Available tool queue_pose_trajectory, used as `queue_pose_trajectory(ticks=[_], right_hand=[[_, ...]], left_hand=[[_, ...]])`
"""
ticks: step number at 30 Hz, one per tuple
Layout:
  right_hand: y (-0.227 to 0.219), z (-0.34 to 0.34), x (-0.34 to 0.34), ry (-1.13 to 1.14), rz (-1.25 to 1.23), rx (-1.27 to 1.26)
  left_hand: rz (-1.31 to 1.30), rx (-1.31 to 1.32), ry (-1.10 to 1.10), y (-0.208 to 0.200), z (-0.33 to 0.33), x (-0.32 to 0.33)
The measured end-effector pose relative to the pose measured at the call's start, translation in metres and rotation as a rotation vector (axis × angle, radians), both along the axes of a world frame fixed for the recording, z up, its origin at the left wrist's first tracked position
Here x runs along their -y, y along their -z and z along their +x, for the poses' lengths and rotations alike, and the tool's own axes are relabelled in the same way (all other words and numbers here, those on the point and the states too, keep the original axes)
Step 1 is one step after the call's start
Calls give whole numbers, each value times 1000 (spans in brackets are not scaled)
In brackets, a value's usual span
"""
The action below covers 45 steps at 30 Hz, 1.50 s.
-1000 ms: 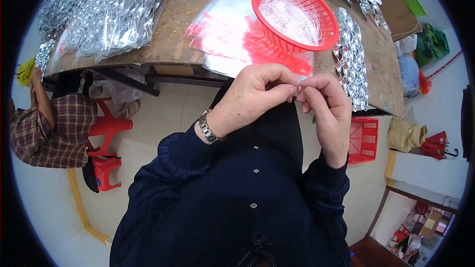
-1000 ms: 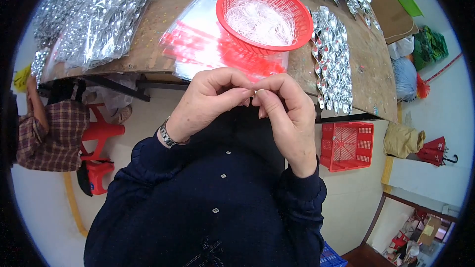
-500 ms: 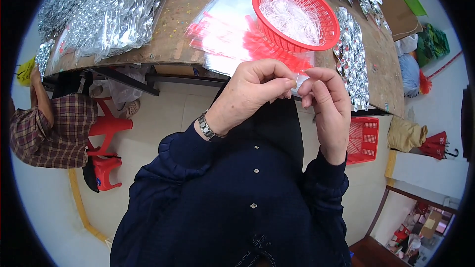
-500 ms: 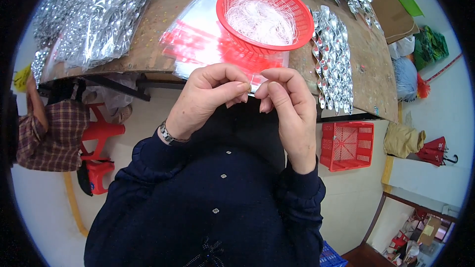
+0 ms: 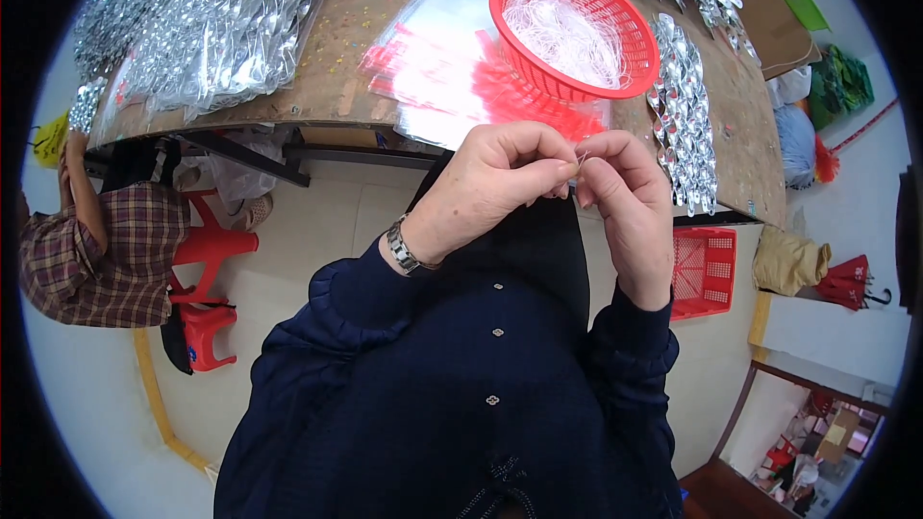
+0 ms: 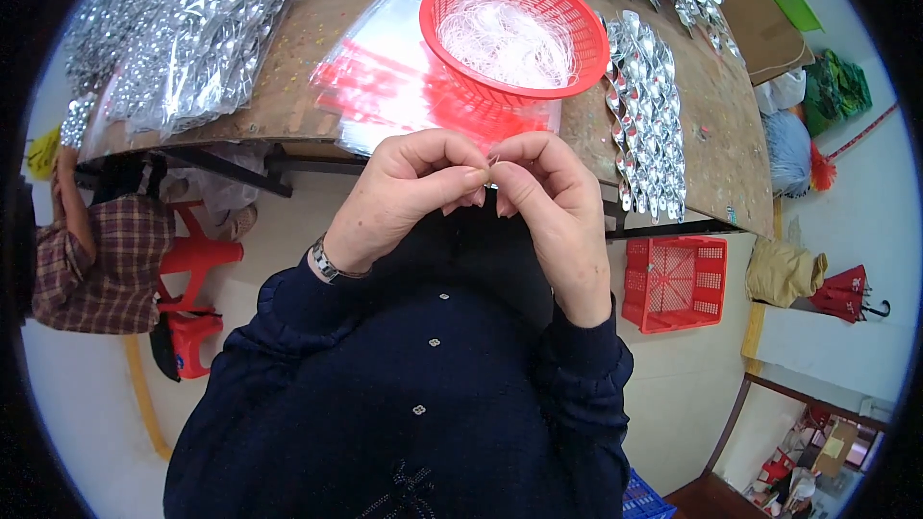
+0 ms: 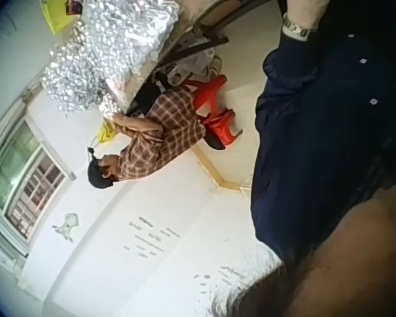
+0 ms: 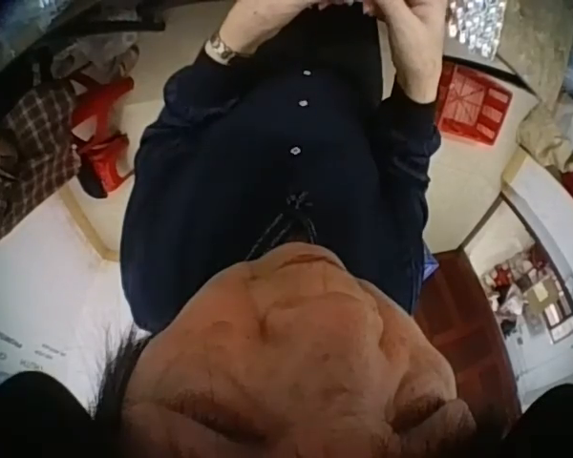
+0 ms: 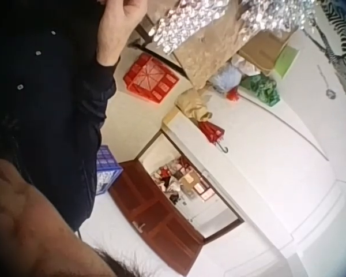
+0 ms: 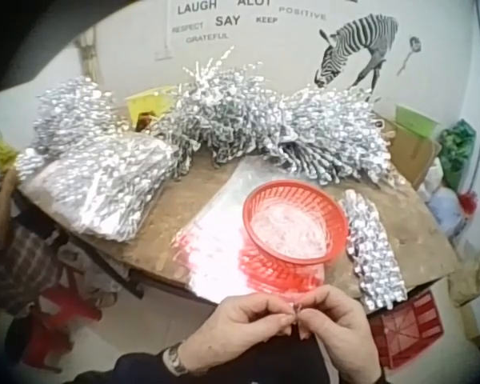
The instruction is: Packaging and tying small toy components with wire at a factory workbench.
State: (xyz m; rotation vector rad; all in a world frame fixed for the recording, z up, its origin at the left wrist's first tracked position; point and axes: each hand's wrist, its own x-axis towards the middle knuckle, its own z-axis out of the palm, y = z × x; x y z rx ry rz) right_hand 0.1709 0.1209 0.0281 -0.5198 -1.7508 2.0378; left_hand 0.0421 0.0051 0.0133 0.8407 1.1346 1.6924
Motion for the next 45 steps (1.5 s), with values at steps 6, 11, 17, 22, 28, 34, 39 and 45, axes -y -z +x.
queue_pose_trajectory(ticks=[6, 11, 17, 22, 28, 34, 39, 45], right_hand=[[2, 0, -1, 30, 26, -7], [2, 1, 0, 93, 97, -8], [0, 1, 2, 123, 124, -13], [0, 2, 2, 137, 152, -6], [0, 3, 2, 145, 161, -8], [-1, 3, 2, 143, 182, 13], [-2, 3, 4, 134, 189, 14], [-3, 3, 5, 114, 214, -17]], left_hand=[[-6, -9, -5, 1, 0, 0], [-31, -48, -23, 0, 1, 0], [-22, -125, -57, 2, 3, -1], [-2, -240, -103, 4, 4, -1], [-16, -349, -146, 4, 6, -1], [-16, -426, -118, 3, 4, 0], [0, -448, -122, 3, 4, -1], [6, -397, -171, 2, 8, -2]])
